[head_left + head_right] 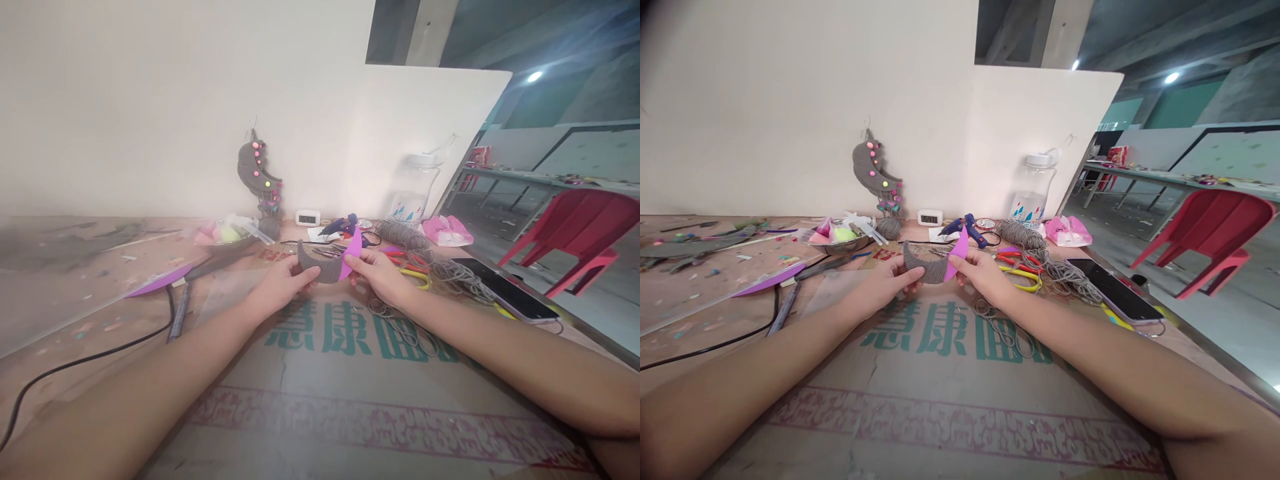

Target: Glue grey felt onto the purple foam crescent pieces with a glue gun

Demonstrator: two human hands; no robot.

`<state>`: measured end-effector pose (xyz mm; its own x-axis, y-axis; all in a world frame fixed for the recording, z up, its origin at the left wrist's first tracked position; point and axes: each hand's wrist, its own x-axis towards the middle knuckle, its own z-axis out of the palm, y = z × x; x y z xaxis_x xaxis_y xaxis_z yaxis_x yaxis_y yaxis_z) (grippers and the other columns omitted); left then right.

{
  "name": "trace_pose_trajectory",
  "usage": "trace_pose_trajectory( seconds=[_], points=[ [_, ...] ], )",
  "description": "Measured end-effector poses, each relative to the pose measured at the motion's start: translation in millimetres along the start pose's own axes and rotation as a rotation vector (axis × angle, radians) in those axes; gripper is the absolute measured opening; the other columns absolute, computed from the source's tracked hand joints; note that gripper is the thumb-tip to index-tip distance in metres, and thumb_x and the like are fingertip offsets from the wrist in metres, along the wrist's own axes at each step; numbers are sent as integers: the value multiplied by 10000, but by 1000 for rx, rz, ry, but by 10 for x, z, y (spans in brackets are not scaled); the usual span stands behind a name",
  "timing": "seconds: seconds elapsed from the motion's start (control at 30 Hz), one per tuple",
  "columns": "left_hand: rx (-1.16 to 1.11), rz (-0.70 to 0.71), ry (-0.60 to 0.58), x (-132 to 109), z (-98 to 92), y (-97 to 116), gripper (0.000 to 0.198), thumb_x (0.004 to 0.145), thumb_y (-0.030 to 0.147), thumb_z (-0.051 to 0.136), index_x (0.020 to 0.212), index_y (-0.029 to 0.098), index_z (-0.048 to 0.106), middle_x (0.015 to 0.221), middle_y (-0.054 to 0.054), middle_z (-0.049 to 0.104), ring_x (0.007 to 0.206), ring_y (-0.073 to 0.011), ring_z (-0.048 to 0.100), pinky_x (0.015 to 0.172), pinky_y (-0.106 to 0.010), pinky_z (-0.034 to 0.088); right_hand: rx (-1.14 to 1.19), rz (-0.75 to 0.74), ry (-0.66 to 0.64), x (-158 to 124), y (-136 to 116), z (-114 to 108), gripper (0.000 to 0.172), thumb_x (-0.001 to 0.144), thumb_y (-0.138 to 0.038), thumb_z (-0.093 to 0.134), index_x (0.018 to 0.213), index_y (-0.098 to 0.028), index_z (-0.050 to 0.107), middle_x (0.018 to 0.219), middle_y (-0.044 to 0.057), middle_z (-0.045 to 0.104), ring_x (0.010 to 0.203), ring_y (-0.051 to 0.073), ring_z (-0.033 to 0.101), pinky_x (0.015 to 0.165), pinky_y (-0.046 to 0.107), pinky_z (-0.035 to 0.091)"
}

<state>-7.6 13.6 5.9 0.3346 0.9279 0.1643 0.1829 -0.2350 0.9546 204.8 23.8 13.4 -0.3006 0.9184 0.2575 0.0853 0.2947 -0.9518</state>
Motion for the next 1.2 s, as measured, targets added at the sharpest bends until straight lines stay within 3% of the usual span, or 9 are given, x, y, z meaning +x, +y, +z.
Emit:
trace_pose_trajectory(
  seconds=[0.33,0.6,0.8,1.2],
  points=[
    [22,-1,-14,-11,18,21,329,746,451,610,881,153,570,688,-3,591,573,-113,501,560,-239,385,-6,27,1,0,26,-15,315,731,-448,650,707,-146,563,633,-9,553,536,94,485,569,252,392],
    [66,27,-16,-43,49,56,305,758,427,602,911,164,589,682,1,577,581,-125,488,546,-242,373,-191,86,66,-37,-79,36,356,739,-502,608,677,-155,557,538,-24,519,511,101,466,525,243,390],
    [21,23,-18,-17,25,22,294,758,442,600,844,163,566,658,7,575,552,-112,491,540,-238,373,-109,-47,9,-22,-27,-4,427,819,-551,506,668,-156,564,565,-10,520,554,115,497,594,263,400],
    [94,20,-8,-32,36,29,321,765,433,596,931,158,592,680,3,584,598,-128,526,562,-251,400,-114,20,41,-30,-62,21,370,753,-510,603,706,-143,600,651,13,585,557,107,478,568,263,399]
  ],
)
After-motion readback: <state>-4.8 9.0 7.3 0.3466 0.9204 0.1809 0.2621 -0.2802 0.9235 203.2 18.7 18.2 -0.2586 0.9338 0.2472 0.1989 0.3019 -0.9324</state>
